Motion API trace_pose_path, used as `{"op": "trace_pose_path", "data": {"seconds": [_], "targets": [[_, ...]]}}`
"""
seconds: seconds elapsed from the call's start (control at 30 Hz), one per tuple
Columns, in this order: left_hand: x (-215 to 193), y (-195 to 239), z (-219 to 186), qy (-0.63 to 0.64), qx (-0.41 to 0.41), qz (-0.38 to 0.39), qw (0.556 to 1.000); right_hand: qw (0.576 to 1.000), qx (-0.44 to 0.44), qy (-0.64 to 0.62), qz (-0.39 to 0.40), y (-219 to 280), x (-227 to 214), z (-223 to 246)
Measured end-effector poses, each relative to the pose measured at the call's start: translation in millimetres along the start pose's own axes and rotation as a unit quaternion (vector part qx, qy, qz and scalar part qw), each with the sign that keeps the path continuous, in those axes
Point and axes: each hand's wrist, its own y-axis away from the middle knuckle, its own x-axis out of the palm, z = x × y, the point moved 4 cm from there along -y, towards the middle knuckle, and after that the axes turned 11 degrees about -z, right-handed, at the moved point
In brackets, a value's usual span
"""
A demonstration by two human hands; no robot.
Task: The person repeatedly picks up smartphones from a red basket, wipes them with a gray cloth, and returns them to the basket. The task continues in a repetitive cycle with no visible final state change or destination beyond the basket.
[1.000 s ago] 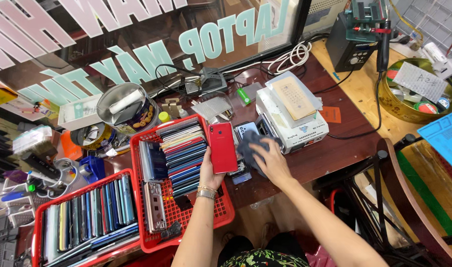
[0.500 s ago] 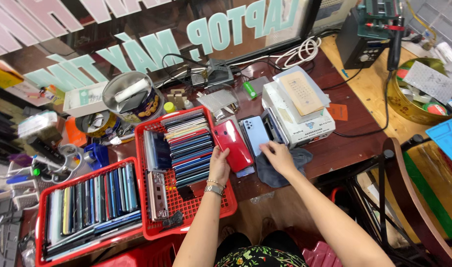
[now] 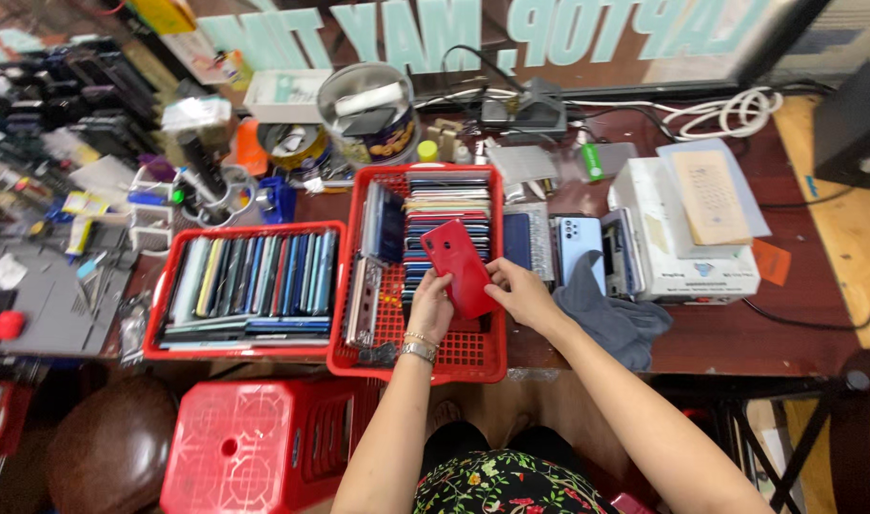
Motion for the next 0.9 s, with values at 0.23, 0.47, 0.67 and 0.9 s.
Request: {"op": "trace_pose_path", "data": {"seconds": [0.23,0.47,0.67,0.9], "targets": [[-127,-3,-35,-0.198,0.187,-0.381,0.884,0.958,-0.198,0.164,0.13,14,55,7],[-160,-13,14,-0.352,0.073,-0.383,0.851,0.911,-0.315,0.261,0.057,23,85,-3],[-113,-8,9,-0.508,0.183,-0.4,0.741,0.922,-0.315,0.224,-0.026,24,71,-1],[39,20,-10,-0.552,0.436,-0.284,0.651,0.953,-0.128,0.179,-0.209,16,-45,-26]]}}
